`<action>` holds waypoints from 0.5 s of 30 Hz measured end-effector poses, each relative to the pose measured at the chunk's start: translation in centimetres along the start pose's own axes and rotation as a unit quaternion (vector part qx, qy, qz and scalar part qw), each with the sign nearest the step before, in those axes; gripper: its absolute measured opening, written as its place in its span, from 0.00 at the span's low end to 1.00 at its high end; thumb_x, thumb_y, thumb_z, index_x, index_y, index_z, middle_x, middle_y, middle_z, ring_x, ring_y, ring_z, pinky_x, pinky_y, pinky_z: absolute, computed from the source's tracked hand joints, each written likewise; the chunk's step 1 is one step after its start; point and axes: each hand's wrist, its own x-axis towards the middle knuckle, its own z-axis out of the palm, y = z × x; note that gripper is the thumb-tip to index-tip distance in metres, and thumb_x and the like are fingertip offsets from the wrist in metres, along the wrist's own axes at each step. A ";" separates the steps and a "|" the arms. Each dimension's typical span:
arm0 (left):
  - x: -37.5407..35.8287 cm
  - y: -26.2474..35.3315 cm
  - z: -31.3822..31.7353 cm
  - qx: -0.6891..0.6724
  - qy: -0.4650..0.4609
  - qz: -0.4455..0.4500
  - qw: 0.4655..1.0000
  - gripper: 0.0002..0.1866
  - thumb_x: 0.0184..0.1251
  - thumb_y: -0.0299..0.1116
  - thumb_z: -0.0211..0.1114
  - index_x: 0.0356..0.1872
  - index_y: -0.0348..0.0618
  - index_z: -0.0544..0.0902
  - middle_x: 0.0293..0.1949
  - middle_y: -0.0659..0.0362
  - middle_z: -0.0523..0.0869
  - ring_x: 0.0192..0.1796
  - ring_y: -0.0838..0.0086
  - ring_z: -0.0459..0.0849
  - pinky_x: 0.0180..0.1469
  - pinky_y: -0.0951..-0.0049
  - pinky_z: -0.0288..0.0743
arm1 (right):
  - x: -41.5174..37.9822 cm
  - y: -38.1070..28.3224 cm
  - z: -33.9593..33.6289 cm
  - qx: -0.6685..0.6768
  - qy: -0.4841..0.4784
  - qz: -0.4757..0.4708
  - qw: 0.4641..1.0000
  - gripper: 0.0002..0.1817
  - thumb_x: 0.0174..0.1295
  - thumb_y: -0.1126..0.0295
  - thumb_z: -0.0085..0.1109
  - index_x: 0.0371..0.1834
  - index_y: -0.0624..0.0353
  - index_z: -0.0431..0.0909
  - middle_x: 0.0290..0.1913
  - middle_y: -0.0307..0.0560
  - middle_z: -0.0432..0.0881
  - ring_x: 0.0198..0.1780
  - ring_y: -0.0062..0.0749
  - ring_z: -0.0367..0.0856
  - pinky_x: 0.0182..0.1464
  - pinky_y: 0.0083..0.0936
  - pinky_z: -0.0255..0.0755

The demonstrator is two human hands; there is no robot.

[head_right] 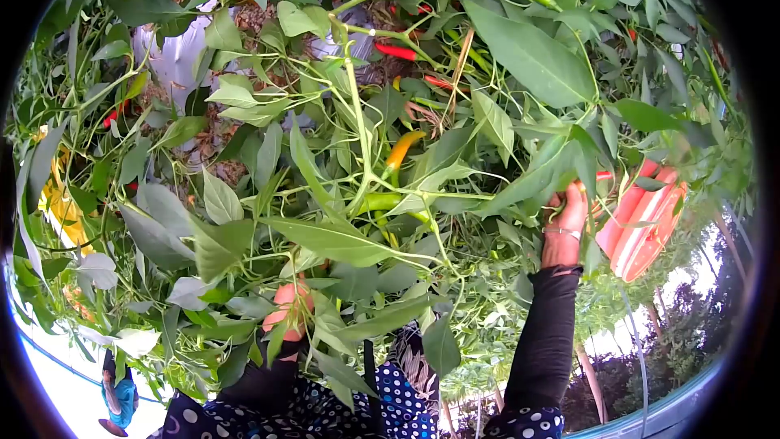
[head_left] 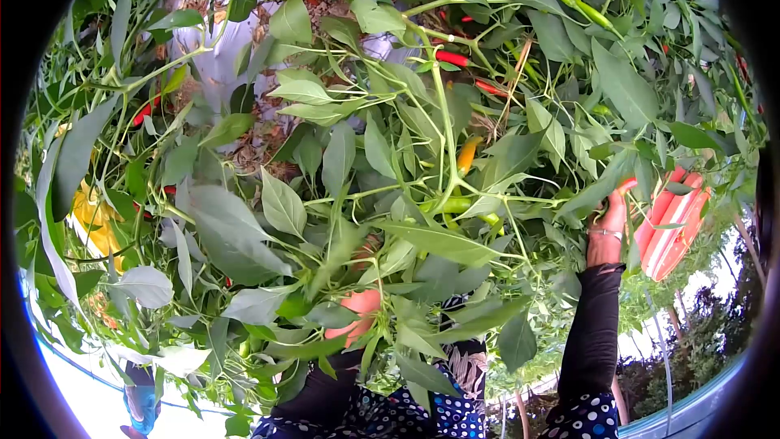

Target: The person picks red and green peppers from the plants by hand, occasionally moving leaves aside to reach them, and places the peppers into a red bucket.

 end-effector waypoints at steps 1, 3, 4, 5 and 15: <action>0.2 0.9 -1.3 -0.086 0.095 0.010 0.992 0.15 0.59 0.34 0.56 0.47 0.42 0.76 0.36 0.56 0.81 0.38 0.71 0.80 0.39 0.75 0.74 | 0.0 -0.4 -1.7 -0.036 0.022 -0.006 0.999 0.09 0.60 0.66 0.50 0.43 0.53 0.72 0.29 0.36 0.74 0.28 0.23 0.72 0.30 0.23 0.71; 0.3 1.7 -0.4 -0.149 0.127 0.023 0.980 0.16 0.63 0.35 0.49 0.51 0.42 0.72 0.43 0.56 0.77 0.46 0.71 0.76 0.47 0.73 0.70 | -2.9 -0.3 0.7 -0.072 0.086 -0.072 0.991 0.09 0.60 0.70 0.48 0.43 0.56 0.72 0.29 0.35 0.73 0.28 0.20 0.72 0.28 0.20 0.69; 0.5 1.8 -0.1 -0.206 0.164 0.029 0.964 0.18 0.67 0.36 0.43 0.55 0.42 0.68 0.51 0.57 0.73 0.53 0.71 0.72 0.55 0.72 0.66 | -4.3 -1.5 2.8 -0.101 -0.010 -0.076 0.992 0.11 0.59 0.71 0.51 0.44 0.58 0.71 0.32 0.38 0.75 0.31 0.22 0.74 0.33 0.20 0.71; 0.5 1.8 -0.2 -0.204 0.165 0.027 0.965 0.18 0.67 0.36 0.43 0.55 0.42 0.68 0.51 0.57 0.73 0.53 0.71 0.72 0.55 0.72 0.66 | -5.3 -2.3 5.3 -0.106 -0.063 -0.073 0.990 0.11 0.57 0.72 0.53 0.44 0.59 0.72 0.33 0.39 0.76 0.31 0.23 0.75 0.34 0.21 0.72; -0.6 1.8 0.2 -0.642 -0.054 -0.122 0.755 0.15 0.62 0.35 0.50 0.45 0.37 0.72 0.36 0.55 0.77 0.37 0.68 0.77 0.37 0.70 0.70 | 2.0 4.5 30.9 -0.667 -0.322 -0.376 0.556 0.15 0.44 0.77 0.55 0.39 0.64 0.73 0.42 0.58 0.75 0.43 0.51 0.75 0.47 0.36 0.70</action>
